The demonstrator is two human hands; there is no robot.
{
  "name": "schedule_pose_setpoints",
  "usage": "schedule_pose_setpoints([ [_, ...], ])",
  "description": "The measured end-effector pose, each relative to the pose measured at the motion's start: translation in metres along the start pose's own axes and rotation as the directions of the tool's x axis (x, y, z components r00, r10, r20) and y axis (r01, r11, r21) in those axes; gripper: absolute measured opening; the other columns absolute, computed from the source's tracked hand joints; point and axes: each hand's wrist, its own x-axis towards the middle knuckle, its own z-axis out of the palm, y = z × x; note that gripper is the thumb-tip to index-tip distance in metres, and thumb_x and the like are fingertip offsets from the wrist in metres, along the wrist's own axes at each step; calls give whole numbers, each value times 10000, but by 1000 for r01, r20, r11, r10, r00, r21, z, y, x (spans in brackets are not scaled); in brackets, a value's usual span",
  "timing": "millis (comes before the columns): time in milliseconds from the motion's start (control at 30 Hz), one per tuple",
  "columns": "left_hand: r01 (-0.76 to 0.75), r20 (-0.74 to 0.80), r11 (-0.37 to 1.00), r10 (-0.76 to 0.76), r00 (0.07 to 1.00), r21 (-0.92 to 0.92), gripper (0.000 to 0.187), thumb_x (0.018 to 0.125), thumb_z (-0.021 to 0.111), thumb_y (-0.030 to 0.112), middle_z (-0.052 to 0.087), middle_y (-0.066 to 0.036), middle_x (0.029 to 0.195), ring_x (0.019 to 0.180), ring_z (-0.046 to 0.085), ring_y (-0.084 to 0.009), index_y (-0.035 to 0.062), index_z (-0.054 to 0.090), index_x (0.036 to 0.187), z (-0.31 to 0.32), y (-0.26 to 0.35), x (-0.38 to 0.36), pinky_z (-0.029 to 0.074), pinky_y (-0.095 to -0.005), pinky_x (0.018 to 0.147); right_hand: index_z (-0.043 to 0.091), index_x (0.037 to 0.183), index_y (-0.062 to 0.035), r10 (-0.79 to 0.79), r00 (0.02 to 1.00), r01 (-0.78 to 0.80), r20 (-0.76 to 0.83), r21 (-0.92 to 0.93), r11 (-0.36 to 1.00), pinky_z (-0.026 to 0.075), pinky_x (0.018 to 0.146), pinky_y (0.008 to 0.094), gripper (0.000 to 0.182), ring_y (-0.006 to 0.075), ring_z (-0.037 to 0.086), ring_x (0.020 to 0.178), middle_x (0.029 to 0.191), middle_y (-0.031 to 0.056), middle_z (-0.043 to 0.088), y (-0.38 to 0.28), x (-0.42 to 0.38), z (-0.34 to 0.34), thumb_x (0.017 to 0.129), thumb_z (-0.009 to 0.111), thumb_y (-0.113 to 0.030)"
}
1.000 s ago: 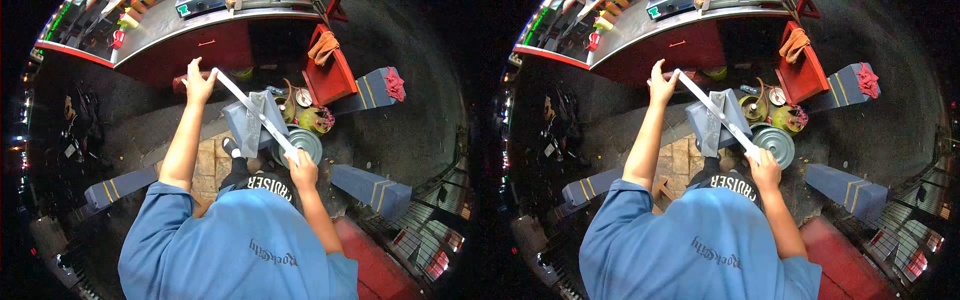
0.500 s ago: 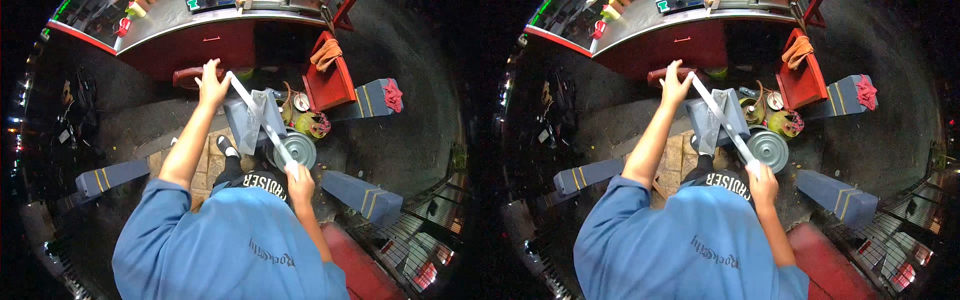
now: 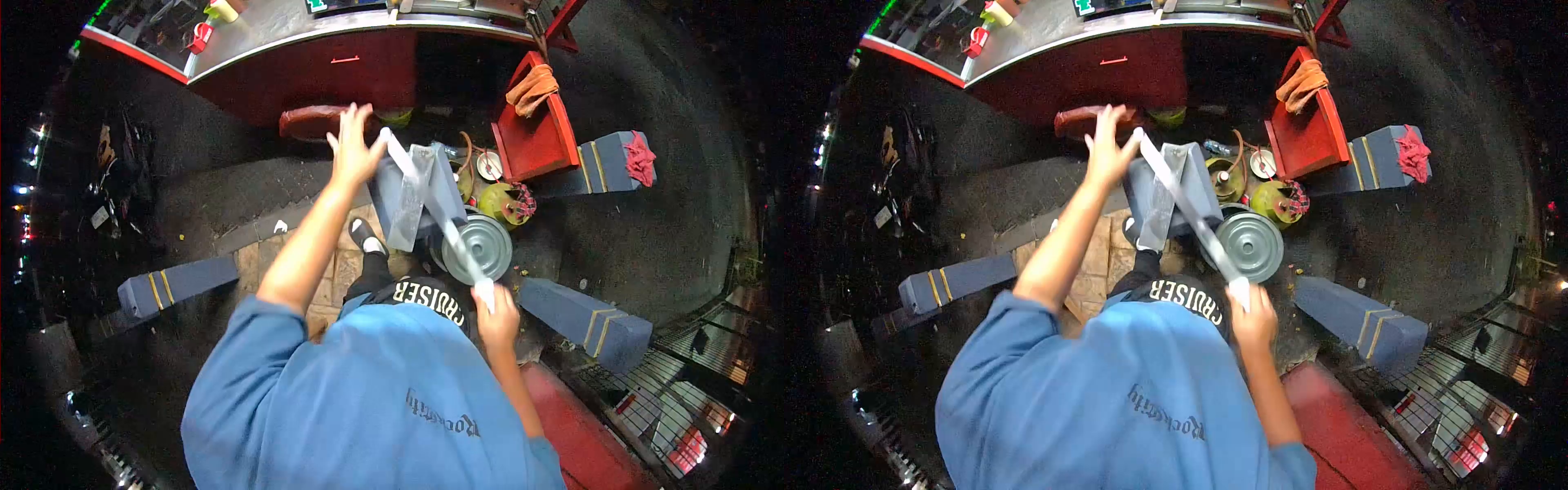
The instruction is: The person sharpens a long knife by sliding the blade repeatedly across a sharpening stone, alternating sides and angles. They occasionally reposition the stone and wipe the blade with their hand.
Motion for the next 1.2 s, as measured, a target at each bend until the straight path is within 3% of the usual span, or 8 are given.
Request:
schedule_pose_setpoints([
  [133, 99, -26, 995, -99, 995, 16, 758, 918, 702, 465, 269, -205, 1670, 1562, 194, -422, 151, 398, 1538, 5, -1, 20, 121, -770, 1165, 660, 1076, -79, 46, 999, -44, 24, -53, 998, 526, 710, 513, 332, 441, 663, 853, 975, 186, 678, -15, 17, -2, 909, 750, -351],
  [233, 54, 116, 997, -47, 992, -63, 817, 876, 749, 433, 221, -228, 1683, 1573, 138, -441, 150, 383, 1549, -7, 26, -73, 79, -761, 1173, 680, 1052, -55, -11, 996, 4, 84, 85, 996, 533, 720, 497, 360, 414, 674, 848, 961, 179, 684, 46, -62, -24, 878, 783, -352],
  [300, 69, 247, 995, -49, 968, -73, 850, 851, 773, 384, 159, -244, 1696, 1576, 88, -462, 155, 364, 1560, -25, 52, -125, 55, -764, 1170, 683, 1032, -42, 46, 986, -46, 159, 1, 999, 537, 732, 490, 364, 403, 673, 858, 960, 178, 686, 77, -105, -43, 859, 803, -338],
  [633, 116, -59, 992, -113, 992, 48, 895, 871, 753, 479, 164, -226, 1698, 1575, 114, -435, 130, 322, 1574, 3, 8, 22, 96, -771, 1167, 639, 1019, -46, 70, 997, -69, 37, -28, 997, 520, 699, 520, 338, 458, 646, 830, 937, 193, 668, -17, 12, -5, 897, 768, -334],
  [767, 62, 165, 993, -46, 985, -97, 846, 873, 754, 417, 135, -239, 1704, 1581, 68, -452, 128, 350, 1558, -7, 36, -87, 44, -761, 1172, 678, 1045, -47, -27, 997, 24, 77, 43, 999, 534, 685, 487, 341, 409, 675, 797, 911, 168, 681, 61, -76, -31, 870, 800, -313],
  [833, 66, 267, 993, -37, 963, -99, 823, 870, 752, 378, 135, -247, 1703, 1579, 67, -462, 127, 361, 1549, -20, 52, -130, 31, -761, 1169, 682, 1031, -48, 61, 986, -65, 156, 24, 998, 536, 683, 479, 343, 384, 685, 802, 911, 155, 683, 79, -111, -54, 859, 811, -316],
  [1067, 68, -49, 997, -70, 996, -44, 756, 921, 707, 372, 218, -209, 1690, 1575, 139, -425, 161, 364, 1561, 7, 8, 8, 83, -750, 1181, 628, 1013, -27, 6, 1000, -6, 14, 21, 1000, 513, 719, 510, 318, 461, 648, 865, 965, 217, 664, -4, 13, 0, 921, 749, -306],
  [1200, 87, -6, 993, -87, 996, -78, 776, 911, 720, 401, 225, -210, 1687, 1577, 136, -422, 154, 371, 1559, 8, 3, 5, 78, -743, 1186, 651, 1022, -33, 25, 998, -29, 55, 71, 997, 522, 723, 508, 305, 450, 660, 867, 962, 205, 679, -8, 7, -9, 916, 756, -299],
])
